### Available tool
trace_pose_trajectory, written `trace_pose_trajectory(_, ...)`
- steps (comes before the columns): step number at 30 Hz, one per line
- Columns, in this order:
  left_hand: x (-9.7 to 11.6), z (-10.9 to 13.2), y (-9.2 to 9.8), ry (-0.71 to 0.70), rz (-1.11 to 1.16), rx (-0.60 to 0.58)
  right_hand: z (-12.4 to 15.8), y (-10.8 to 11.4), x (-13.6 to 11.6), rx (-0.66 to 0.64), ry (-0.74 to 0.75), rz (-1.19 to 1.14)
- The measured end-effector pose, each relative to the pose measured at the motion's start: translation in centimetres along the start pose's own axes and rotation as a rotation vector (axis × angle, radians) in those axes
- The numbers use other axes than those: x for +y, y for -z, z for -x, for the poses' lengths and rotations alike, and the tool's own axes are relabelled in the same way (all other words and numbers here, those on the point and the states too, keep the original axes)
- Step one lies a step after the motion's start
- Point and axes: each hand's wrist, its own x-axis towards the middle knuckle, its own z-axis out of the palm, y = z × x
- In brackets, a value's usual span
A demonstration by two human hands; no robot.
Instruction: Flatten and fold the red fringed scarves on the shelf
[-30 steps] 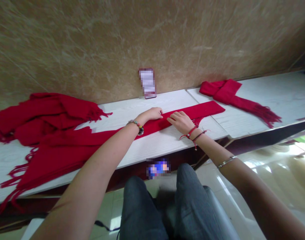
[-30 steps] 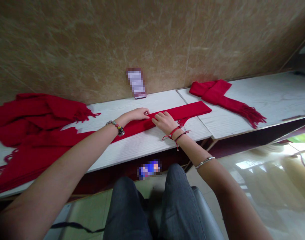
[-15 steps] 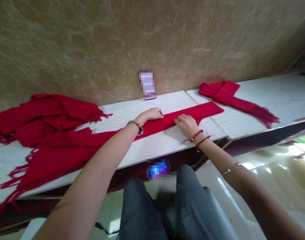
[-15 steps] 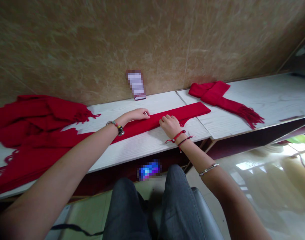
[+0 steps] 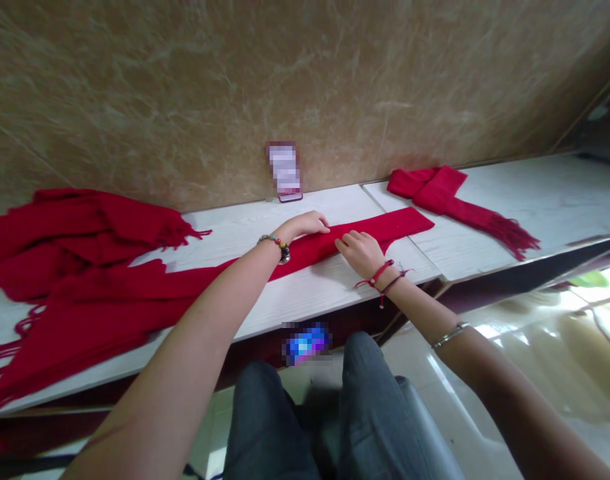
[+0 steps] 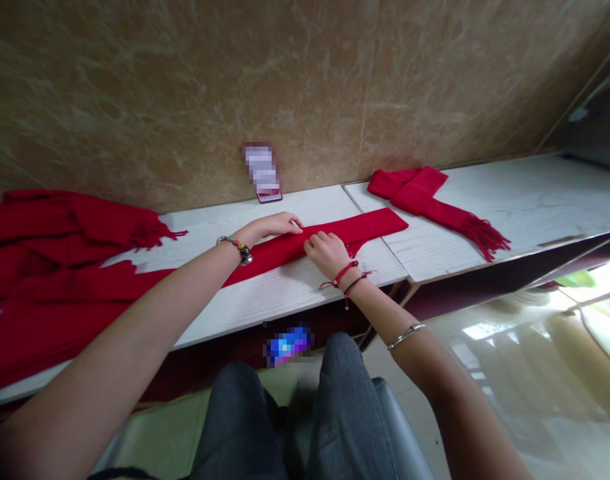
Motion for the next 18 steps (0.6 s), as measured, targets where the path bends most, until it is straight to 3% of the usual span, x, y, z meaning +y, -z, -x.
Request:
trace_pose_trajectory(5, -1.0, 0.6, 1.7, -0.008, 0.252, -0.111, -0.4, 1.1, 1.2, 0.063, 0.041, 0.024)
trace_pose_trajectory(10, -1.0, 1.3, 4.7, -0.069, 0.428, -0.055, -0.8, 2.9, 1.9, 0.14, 0.048, 0.009)
trace_pose_trajectory(18, 2.4, 0.9, 8.1, -0.01, 0.485, -0.015, -1.2, 4.8, 3.0, 0.223, -0.178, -0.17)
